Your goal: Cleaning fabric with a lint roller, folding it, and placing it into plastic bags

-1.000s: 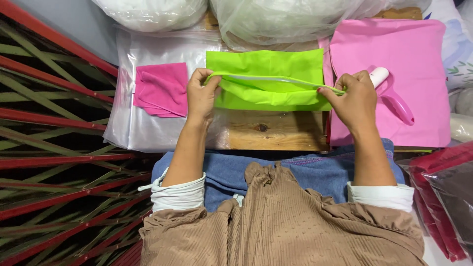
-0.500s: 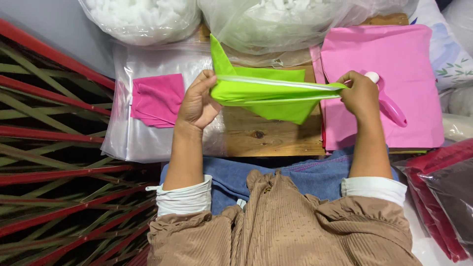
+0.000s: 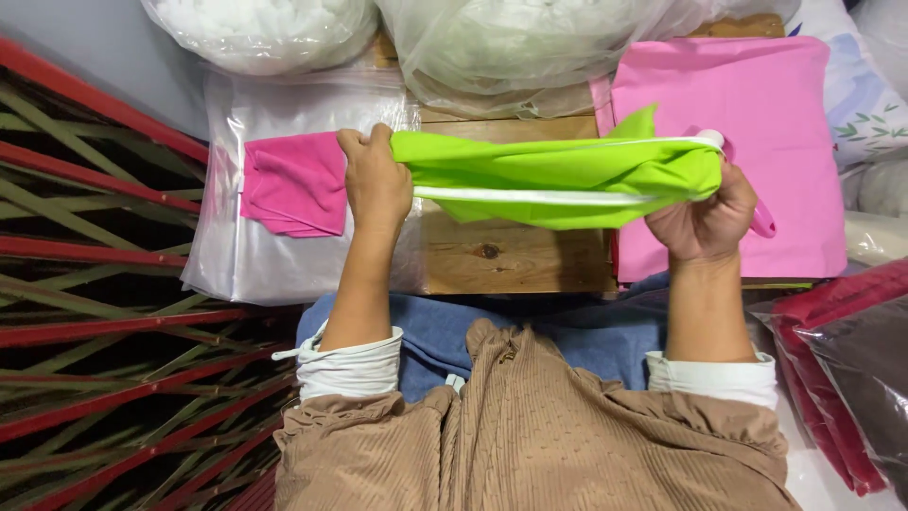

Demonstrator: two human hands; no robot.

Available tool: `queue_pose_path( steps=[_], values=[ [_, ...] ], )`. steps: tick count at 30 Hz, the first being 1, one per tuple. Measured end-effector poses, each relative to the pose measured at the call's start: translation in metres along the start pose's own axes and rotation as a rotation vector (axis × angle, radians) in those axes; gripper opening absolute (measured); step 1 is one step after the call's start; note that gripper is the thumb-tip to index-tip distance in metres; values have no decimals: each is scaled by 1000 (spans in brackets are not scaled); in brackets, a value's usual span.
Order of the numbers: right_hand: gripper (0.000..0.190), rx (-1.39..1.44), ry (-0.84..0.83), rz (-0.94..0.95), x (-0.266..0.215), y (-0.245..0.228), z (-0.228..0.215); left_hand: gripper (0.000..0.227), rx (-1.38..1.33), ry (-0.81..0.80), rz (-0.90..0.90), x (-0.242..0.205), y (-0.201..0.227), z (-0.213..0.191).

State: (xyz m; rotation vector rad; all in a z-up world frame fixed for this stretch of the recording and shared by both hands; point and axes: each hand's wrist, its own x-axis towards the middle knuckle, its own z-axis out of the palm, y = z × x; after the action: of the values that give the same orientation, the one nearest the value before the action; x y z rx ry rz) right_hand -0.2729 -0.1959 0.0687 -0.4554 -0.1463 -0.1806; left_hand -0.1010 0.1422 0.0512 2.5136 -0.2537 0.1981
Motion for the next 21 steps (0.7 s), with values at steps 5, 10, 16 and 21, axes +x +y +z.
queue_pose_path(
  steps=[5,10,16,21],
  values=[
    [50,-108,79,-80,15,-5,-4,28,-886,-455,-346,8,-11,9],
    [34,-688,450,47,56,-20,-3,34,-2159,-903,-187,15,-2,-15],
    [22,-740,146,-275,45,-24,31,33,-2217,-725,-60,8,-11,-29],
    [15,-856,651,300,44,-7,-27,48,-1900,-630,-510,13,-25,21]
  ],
)
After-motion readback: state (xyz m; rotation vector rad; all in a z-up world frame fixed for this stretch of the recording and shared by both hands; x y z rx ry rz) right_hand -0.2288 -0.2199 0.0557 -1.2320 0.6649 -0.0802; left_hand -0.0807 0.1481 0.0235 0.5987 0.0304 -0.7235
